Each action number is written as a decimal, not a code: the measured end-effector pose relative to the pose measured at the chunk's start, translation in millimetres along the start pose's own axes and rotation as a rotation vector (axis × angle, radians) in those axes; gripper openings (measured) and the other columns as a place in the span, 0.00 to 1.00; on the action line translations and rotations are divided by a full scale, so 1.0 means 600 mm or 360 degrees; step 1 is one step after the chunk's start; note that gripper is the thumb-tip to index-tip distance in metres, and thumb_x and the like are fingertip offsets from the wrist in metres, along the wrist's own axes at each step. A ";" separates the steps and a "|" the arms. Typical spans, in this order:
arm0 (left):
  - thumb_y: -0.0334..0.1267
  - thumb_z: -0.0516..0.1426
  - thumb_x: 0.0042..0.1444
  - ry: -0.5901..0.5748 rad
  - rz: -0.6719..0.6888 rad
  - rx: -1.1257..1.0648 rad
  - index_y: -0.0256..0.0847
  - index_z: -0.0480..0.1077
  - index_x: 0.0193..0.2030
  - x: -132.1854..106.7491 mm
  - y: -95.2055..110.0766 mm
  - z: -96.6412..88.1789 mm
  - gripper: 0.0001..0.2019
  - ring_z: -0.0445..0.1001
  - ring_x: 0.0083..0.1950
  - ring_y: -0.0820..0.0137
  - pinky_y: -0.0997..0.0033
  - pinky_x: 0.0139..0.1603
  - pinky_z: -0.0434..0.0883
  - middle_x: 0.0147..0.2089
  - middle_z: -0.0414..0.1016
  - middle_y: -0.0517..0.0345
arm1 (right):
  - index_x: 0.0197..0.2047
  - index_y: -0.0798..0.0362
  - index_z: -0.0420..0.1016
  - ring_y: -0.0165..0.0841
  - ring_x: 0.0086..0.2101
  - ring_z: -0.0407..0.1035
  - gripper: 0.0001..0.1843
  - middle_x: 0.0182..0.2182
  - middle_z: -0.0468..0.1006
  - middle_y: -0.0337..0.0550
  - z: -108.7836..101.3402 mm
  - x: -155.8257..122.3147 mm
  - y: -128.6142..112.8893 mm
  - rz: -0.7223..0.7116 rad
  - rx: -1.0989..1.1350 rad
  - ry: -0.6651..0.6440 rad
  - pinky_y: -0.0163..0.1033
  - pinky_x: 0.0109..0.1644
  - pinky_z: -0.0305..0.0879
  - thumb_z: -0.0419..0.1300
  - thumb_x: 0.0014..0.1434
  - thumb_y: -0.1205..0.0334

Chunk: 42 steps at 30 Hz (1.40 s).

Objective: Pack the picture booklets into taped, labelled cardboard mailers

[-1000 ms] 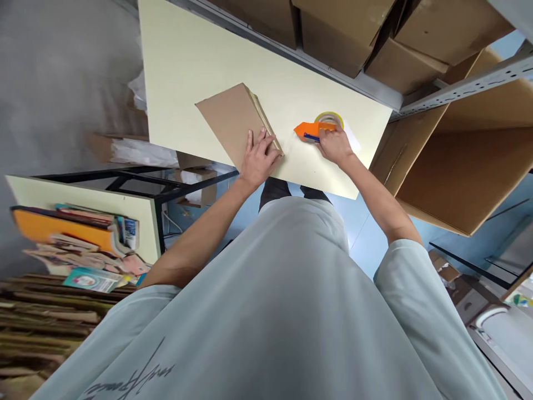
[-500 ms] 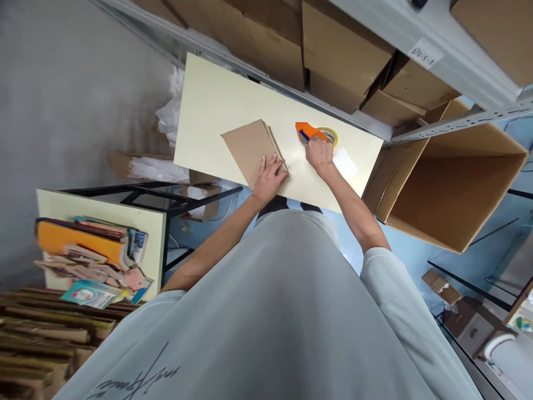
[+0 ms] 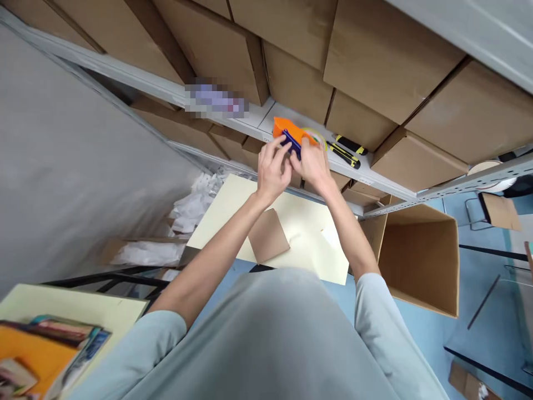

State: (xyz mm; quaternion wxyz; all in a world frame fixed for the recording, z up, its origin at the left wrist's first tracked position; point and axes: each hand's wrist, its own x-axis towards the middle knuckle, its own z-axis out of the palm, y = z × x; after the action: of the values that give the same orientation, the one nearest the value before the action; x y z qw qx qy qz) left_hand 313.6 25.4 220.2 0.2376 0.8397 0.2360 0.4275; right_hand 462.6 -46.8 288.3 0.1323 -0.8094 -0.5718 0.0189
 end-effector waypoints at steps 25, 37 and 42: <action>0.39 0.52 0.78 -0.1017 -0.0885 0.0019 0.43 0.78 0.74 -0.564 -0.018 -0.018 0.23 0.66 0.89 0.48 0.34 0.92 0.62 0.83 0.74 0.39 | 0.85 0.60 0.63 0.50 0.81 0.65 0.39 0.82 0.69 0.71 0.379 -0.499 -0.016 0.1119 0.1049 -0.0560 0.62 0.87 0.62 0.42 0.86 0.43; 0.47 0.50 0.83 -0.1082 -0.0821 0.0041 0.43 0.74 0.80 -0.592 -0.030 -0.004 0.27 0.60 0.92 0.46 0.34 0.94 0.57 0.87 0.69 0.38 | 0.80 0.58 0.71 0.35 0.76 0.71 0.39 0.77 0.78 0.50 0.473 -0.472 -0.064 0.0929 0.1936 -0.0827 0.44 0.85 0.61 0.48 0.88 0.34; 0.44 0.52 0.80 -0.1169 -0.0809 0.0061 0.43 0.74 0.81 -0.587 -0.032 -0.006 0.28 0.62 0.91 0.43 0.33 0.93 0.58 0.87 0.70 0.40 | 0.70 0.60 0.77 0.27 0.67 0.76 0.43 0.68 0.85 0.47 0.482 -0.422 -0.058 0.0847 0.1879 -0.0945 0.39 0.80 0.65 0.40 0.87 0.31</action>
State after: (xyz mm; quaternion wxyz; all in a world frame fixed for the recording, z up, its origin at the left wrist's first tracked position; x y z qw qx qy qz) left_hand 122.4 -170.4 -2.7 0.3876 0.8554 0.3427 0.0245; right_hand 290.3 -215.9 -12.9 0.3781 -0.6753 -0.2608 0.5770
